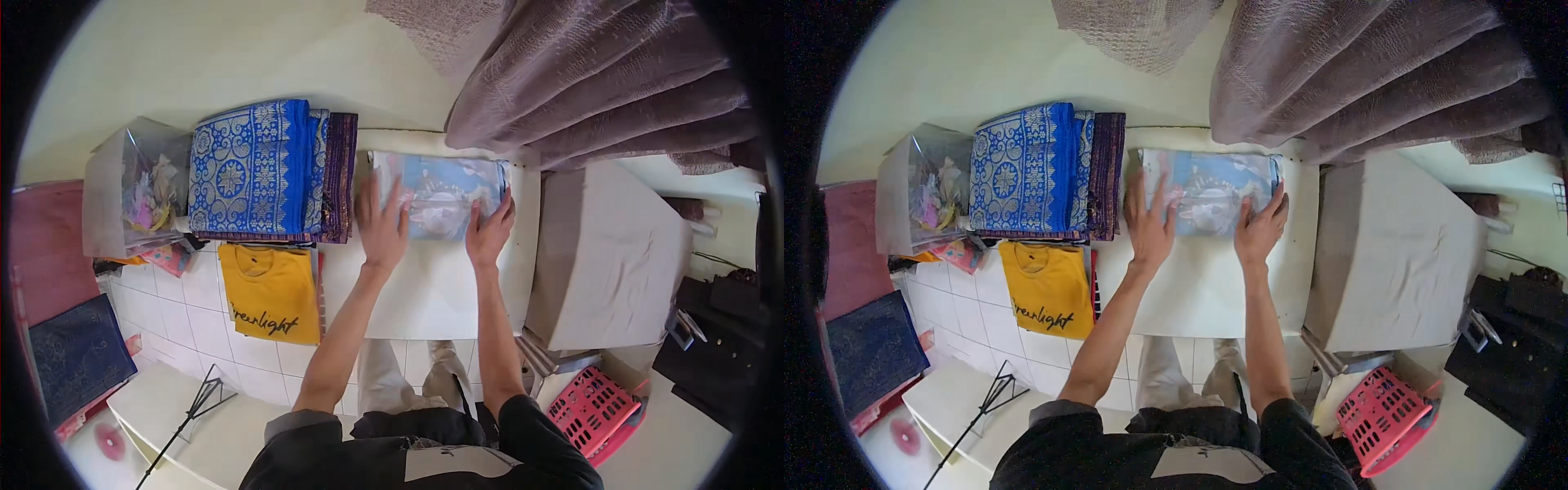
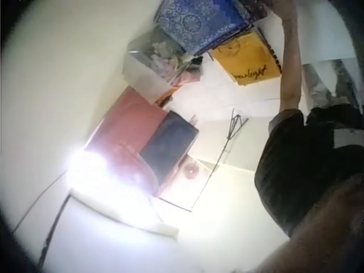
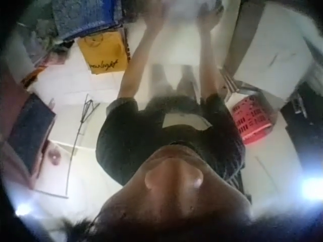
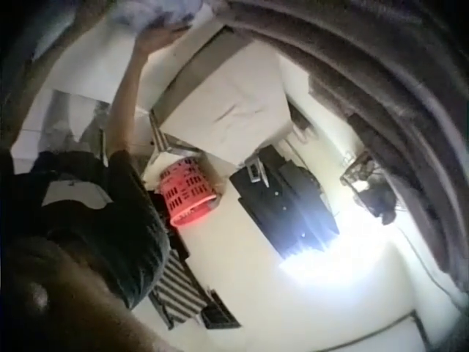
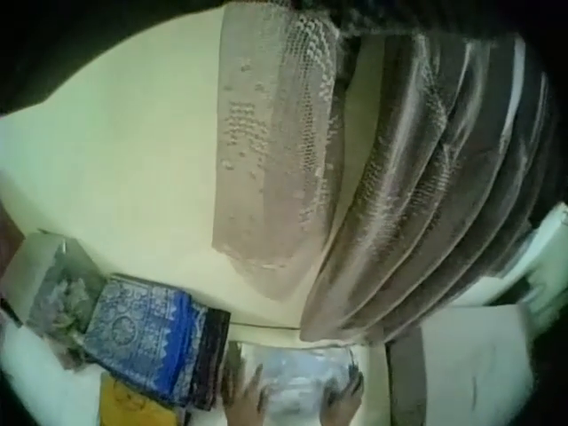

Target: Ironing a light blue patterned shirt on a table and then folding it.

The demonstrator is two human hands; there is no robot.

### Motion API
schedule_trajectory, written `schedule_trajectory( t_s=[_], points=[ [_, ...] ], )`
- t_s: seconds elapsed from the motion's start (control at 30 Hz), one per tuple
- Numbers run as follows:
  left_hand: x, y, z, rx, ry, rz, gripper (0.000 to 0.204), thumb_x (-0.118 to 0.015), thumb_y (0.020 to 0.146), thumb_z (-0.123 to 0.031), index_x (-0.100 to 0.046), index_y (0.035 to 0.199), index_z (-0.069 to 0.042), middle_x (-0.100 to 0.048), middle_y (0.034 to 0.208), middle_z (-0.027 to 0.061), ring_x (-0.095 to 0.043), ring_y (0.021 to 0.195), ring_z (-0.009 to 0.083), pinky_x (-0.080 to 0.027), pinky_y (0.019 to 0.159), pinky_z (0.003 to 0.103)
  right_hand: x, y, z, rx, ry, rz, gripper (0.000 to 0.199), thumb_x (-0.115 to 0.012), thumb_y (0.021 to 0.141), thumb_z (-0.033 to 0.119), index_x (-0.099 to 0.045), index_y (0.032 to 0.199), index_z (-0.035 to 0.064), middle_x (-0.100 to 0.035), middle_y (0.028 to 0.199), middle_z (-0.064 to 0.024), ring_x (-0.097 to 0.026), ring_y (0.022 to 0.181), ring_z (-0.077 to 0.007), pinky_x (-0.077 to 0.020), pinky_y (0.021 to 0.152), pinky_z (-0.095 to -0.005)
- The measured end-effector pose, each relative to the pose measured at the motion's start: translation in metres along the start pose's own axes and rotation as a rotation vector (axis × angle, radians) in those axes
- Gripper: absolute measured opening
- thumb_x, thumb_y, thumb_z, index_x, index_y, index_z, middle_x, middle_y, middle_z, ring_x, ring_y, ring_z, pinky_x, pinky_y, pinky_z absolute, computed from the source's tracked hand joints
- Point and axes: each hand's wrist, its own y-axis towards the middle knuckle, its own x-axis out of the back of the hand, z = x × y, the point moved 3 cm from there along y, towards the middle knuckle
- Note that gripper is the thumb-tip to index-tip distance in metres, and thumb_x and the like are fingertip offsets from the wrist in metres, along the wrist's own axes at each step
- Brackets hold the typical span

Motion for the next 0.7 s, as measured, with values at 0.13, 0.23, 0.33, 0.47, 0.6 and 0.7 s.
schedule_trajectory(
  t_s=[0.13,0.23,0.33,0.47,0.6,0.7],
  points=[
    [-0.024,0.008,0.004,-0.131,0.063,0.18,0.055,-0.044,0.104,-0.035,-0.035,0.157,-0.022,-0.022,0.165,0.0131,-0.021,0.151,0.0351,-0.017,0.121,0.056,-0.014,-0.003,0.007,0.053,-0.106,0.02,0.058,-0.055,0.102,0.029,-0.038,0.15,0.0027,-0.037,0.149,-0.0337,-0.042,0.133,-0.049,-0.0368,0.109,-0.0511],
    [-0.038,0.015,0.021,-0.121,0.174,0.187,0.057,-0.043,0.104,-0.038,-0.032,0.158,-0.023,-0.02,0.167,0.0088,-0.018,0.153,0.0322,-0.015,0.122,0.054,-0.031,0.002,0.003,0.089,0.025,0.0,0.055,-0.054,0.102,0.028,-0.04,0.149,0.0028,-0.038,0.148,-0.0336,-0.043,0.132,-0.0492,-0.0366,0.109,-0.0521],
    [-0.036,0.04,0.047,-0.123,0.006,0.104,0.056,-0.045,0.104,-0.035,-0.035,0.157,-0.021,-0.02,0.167,0.0103,-0.016,0.154,0.0321,-0.016,0.123,0.053,-0.058,0.018,0.017,0.14,0.024,-0.039,0.054,-0.055,0.102,0.027,-0.042,0.148,0.002,-0.042,0.145,-0.0341,-0.044,0.131,-0.0502,-0.0371,0.109,-0.0523],
    [-0.036,0.065,0.071,-0.021,-0.234,0.021,0.053,-0.048,0.103,-0.029,-0.041,0.154,-0.017,-0.02,0.166,0.0137,-0.015,0.153,0.0359,-0.017,0.123,0.049,-0.086,0.031,0.048,0.104,0.006,-0.027,0.06,-0.057,0.1,0.029,-0.037,0.15,0.0028,-0.041,0.146,-0.0342,-0.045,0.13,-0.0508,-0.0374,0.108,-0.0532],
    [-0.035,0.062,0.045,-0.089,-0.017,0.055,0.058,-0.051,0.101,-0.032,-0.035,0.157,-0.024,-0.02,0.166,0.0114,-0.015,0.153,0.0374,-0.017,0.121,0.055,-0.076,0.034,0.052,0.072,-0.268,-0.001,0.062,-0.056,0.099,0.039,-0.04,0.148,0.0046,-0.031,0.154,-0.0308,-0.025,0.145,-0.0487,-0.0224,0.117,-0.059],
    [-0.048,0.056,0.033,-0.095,0.091,0.078,0.06,-0.05,0.1,-0.04,-0.034,0.157,-0.028,-0.021,0.167,0.0096,-0.017,0.153,0.0361,-0.013,0.12,0.06,-0.081,0.048,0.039,0.143,-0.176,0.11,0.061,-0.055,0.099,0.042,-0.043,0.145,0.004,-0.033,0.155,-0.0283,-0.025,0.146,-0.0475,-0.0241,0.116,-0.061]
  ],
)
